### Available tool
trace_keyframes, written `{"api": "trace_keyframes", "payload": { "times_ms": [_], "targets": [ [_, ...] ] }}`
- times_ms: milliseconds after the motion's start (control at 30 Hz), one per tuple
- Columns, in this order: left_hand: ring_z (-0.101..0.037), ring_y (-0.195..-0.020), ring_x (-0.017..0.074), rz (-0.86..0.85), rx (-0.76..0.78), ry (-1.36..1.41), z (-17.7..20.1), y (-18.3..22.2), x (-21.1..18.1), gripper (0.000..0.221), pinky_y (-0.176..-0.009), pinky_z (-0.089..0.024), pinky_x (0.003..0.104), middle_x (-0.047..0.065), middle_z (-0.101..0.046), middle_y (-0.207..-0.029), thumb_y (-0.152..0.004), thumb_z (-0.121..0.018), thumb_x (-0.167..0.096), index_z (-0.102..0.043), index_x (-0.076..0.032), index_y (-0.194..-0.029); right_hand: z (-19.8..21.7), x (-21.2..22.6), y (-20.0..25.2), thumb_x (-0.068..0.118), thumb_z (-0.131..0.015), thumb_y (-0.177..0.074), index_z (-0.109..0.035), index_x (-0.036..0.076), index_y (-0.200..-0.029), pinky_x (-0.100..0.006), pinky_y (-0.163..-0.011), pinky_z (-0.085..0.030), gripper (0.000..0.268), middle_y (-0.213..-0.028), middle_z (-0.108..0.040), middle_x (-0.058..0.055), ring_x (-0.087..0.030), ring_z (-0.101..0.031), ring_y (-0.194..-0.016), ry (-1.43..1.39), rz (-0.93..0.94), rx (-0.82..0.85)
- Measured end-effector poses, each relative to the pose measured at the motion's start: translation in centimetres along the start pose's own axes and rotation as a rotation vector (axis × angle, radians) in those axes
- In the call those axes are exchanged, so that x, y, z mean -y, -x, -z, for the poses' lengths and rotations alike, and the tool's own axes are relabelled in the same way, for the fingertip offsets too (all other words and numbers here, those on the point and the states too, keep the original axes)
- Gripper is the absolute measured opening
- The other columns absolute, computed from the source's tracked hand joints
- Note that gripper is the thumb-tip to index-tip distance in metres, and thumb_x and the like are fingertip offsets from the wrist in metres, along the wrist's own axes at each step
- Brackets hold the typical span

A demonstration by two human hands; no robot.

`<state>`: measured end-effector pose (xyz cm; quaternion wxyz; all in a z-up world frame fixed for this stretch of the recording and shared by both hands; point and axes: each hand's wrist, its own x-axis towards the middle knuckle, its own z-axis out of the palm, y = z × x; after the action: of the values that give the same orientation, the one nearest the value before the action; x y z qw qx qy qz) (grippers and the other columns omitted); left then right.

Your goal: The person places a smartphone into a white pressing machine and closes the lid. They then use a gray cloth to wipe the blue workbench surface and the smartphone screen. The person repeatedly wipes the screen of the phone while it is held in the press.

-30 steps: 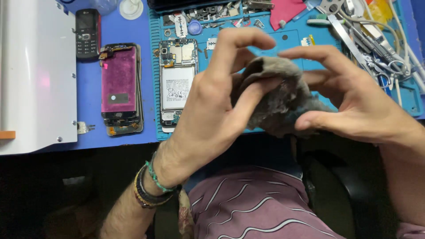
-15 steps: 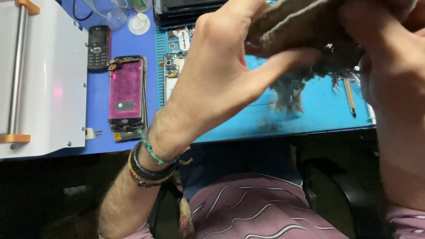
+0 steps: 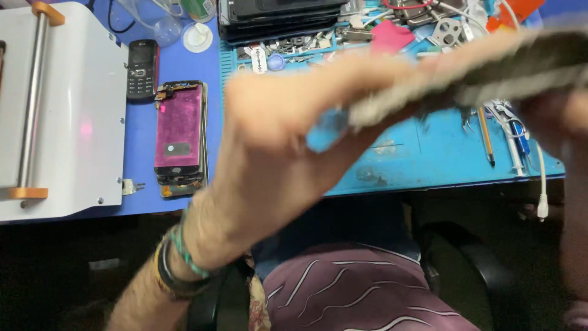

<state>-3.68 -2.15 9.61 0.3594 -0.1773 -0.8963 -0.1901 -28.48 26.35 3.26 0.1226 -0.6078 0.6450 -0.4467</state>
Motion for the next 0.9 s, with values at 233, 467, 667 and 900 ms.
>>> {"api": "trace_keyframes", "payload": {
  "times_ms": [233,467,667,900],
  "targets": [
    [-0.071,-0.073,0.0253,0.360,0.240,0.498,-3.3,8.3,-3.7,0.029,-0.067,-0.055,0.033,0.010,-0.075,-0.093,-0.079,-0.069,0.004,-0.066,0.001,-0.109,-9.8,3.8,0.1,0.001,-0.069,-0.071,-0.080,0.008,-0.105,-0.033,-0.094,-0.069,0.037,-0.118,-0.084,-0.002,-0.019,-0.083,-0.110,-0.156,-0.059,0.355],
    [-0.061,-0.053,0.0101,0.656,0.194,0.532,-4.0,8.6,-3.9,0.028,-0.047,-0.048,0.024,0.004,-0.077,-0.084,-0.082,-0.078,0.000,-0.071,-0.001,-0.109,-10.8,3.8,-0.3,0.014,-0.079,-0.074,-0.080,0.008,-0.107,-0.027,-0.073,-0.070,0.033,-0.107,-0.088,0.001,-0.013,-0.087,-0.085,-0.185,-0.217,0.335],
    [-0.048,-0.048,0.0055,0.735,0.108,0.382,-4.9,6.5,-0.3,0.040,-0.040,-0.038,0.023,0.000,-0.071,-0.078,-0.087,-0.076,-0.002,-0.062,-0.005,-0.123,-11.6,3.0,-3.7,0.005,-0.075,-0.082,-0.078,0.000,-0.087,-0.025,-0.052,-0.036,0.007,-0.089,-0.070,-0.005,-0.013,-0.052,-0.064,0.004,-0.457,0.048],
    [-0.067,-0.046,0.0136,0.701,0.196,0.228,-6.3,6.4,2.5,0.060,-0.043,-0.049,0.031,0.001,-0.070,-0.061,-0.088,-0.076,-0.008,-0.045,-0.006,-0.139,-12.2,1.6,-5.2,0.009,-0.083,-0.083,-0.075,-0.001,-0.104,-0.024,-0.051,-0.041,0.024,-0.067,-0.065,-0.005,-0.013,-0.050,-0.056,0.101,-0.502,-0.050]
  ]
}}
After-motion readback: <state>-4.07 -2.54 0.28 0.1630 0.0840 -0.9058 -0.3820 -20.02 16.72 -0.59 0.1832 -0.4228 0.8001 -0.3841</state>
